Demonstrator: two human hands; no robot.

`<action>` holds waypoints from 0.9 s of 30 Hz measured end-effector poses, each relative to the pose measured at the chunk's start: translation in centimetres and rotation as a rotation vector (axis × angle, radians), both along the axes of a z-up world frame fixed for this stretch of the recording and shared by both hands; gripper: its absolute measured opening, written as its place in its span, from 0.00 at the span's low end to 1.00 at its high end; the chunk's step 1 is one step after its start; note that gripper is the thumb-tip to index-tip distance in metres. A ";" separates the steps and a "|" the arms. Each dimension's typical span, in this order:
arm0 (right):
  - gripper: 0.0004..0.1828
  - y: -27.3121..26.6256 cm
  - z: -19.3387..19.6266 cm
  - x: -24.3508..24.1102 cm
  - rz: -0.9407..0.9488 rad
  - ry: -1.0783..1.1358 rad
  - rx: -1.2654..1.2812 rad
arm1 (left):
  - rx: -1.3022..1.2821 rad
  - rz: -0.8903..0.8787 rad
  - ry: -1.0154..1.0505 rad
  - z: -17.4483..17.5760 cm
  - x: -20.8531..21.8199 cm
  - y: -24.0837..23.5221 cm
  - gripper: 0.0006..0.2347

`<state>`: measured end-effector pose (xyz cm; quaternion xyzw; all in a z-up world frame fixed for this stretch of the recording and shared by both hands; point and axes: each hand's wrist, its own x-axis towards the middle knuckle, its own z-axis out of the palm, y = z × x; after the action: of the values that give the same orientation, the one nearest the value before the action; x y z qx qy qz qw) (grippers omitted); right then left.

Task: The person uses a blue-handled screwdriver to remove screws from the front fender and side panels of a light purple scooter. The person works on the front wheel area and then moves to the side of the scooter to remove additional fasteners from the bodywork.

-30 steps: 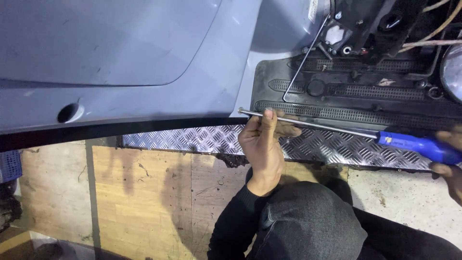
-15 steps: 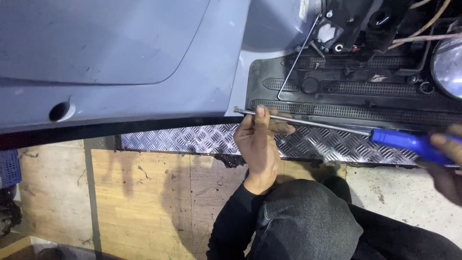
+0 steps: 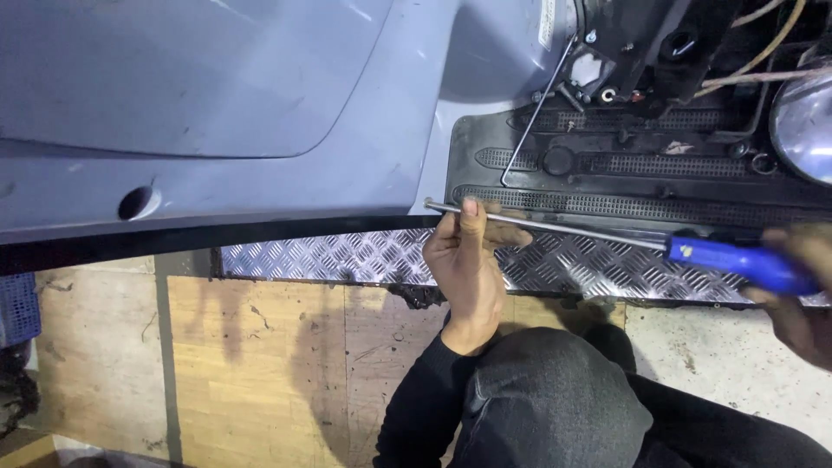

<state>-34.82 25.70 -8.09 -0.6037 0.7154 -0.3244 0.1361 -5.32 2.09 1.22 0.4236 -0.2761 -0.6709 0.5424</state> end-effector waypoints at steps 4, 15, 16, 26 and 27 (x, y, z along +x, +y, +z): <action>0.35 -1.4 2.1 0.2 0.096 0.244 0.056 | -0.033 -0.026 0.035 -0.7 0.3 -0.2 0.16; 0.25 -5.7 9.7 4.1 -0.170 -0.339 0.217 | -0.194 -0.036 -0.048 -1.1 -0.5 0.1 0.15; 0.25 -6.3 10.4 4.5 -0.174 -0.340 0.219 | -0.191 -0.039 -0.048 -1.1 -0.5 0.1 0.15; 0.25 -8.9 11.2 5.2 -0.486 -0.962 0.467 | -0.135 0.005 -0.102 -1.0 -1.6 0.7 0.14; 0.26 -8.9 10.8 5.1 -0.495 -1.177 0.441 | -0.114 0.018 -0.137 -1.1 -1.8 0.7 0.14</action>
<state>-29.68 16.84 2.67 -0.1029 0.6888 -0.4670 0.5449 -7.15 2.82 0.11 0.4394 -0.3467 -0.6187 0.5513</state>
